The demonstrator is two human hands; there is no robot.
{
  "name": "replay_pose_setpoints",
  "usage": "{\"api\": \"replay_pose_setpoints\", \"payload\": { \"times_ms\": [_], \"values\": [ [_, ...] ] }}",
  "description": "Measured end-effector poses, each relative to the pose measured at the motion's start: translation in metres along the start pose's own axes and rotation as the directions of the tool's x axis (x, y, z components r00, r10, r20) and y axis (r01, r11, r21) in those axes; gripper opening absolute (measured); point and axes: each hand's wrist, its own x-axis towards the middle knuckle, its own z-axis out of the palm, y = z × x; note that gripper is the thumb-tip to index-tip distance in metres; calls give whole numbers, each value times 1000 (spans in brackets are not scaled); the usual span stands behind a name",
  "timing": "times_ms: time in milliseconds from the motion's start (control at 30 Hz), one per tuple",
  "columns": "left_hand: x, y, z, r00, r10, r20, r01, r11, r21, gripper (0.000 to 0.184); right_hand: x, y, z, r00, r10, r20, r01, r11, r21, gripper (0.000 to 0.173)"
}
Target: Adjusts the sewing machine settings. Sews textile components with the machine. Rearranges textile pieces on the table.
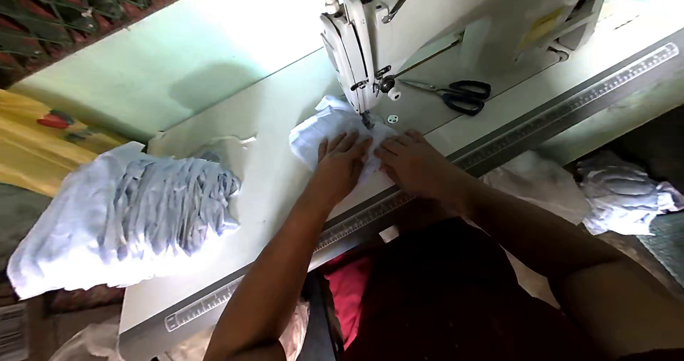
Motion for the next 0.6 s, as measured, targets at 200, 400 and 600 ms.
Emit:
{"api": "replay_pose_setpoints", "payload": {
  "times_ms": [200,400,600],
  "values": [
    [12,22,3,977,-212,33,210,977,42,44,11,24,-3,999,-20,32,20,1000,18,35],
    [25,46,-7,909,-393,138,385,919,79,52,21,36,-9,998,8,67,-9,1000,10,38],
    [34,49,-16,928,-363,84,333,909,249,51,28,47,-7,998,51,30,-52,998,33,38]
  ]
}}
